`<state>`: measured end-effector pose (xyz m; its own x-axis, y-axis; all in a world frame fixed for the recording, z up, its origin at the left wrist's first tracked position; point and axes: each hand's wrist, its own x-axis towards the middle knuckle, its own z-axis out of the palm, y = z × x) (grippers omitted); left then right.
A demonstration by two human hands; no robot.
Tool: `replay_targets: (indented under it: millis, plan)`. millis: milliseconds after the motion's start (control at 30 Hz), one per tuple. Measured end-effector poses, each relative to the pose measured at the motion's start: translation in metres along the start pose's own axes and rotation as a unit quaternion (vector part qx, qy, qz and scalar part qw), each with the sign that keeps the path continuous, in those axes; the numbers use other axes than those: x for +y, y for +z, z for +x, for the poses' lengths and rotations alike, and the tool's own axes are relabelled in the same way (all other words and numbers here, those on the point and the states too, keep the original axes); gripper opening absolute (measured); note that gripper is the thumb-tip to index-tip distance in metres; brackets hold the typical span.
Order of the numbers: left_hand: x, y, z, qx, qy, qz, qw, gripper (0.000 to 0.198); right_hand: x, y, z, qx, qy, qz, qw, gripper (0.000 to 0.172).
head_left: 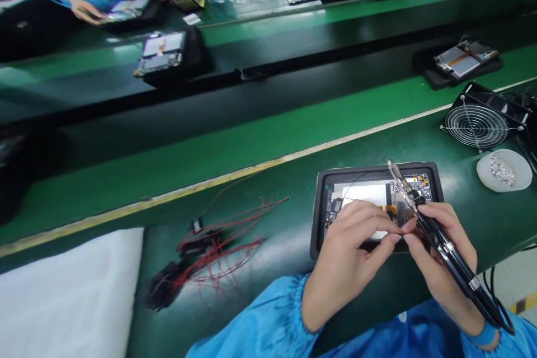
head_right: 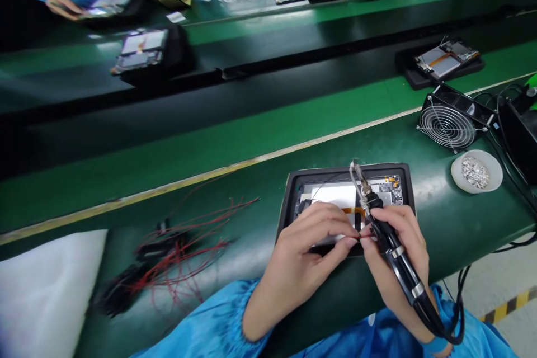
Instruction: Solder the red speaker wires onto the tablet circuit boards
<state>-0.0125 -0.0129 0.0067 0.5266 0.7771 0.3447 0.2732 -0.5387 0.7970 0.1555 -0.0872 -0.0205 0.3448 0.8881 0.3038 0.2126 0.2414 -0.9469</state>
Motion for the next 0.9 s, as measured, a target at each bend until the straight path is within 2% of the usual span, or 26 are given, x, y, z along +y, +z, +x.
replay_targets:
  millis: [167,433,733,800,900]
  plan:
    - [0.002,0.000,0.000,0.002,-0.018,0.043,0.999,0.016,0.001,-0.001,-0.002,-0.003,-0.010,-0.047,0.999,0.037]
    - [0.005,-0.001,0.008,-0.047,-0.059,0.047,0.996,0.019,-0.001,-0.012,-0.004,-0.026,-0.040,-0.145,0.988,0.036]
    - [0.003,0.003,0.007,-0.051,-0.072,0.044,0.995,0.020,-0.006,-0.012,-0.001,-0.033,-0.032,-0.161,0.986,0.037]
    - [0.001,0.005,0.007,-0.048,-0.071,0.049,0.995,0.020,-0.008,-0.020,-0.002,-0.035,-0.033,-0.170,0.984,0.035]
    - [-0.005,0.007,0.006,-0.043,-0.069,0.084,0.993,0.019,-0.009,-0.049,-0.010,-0.037,-0.022,-0.182,0.982,0.031]
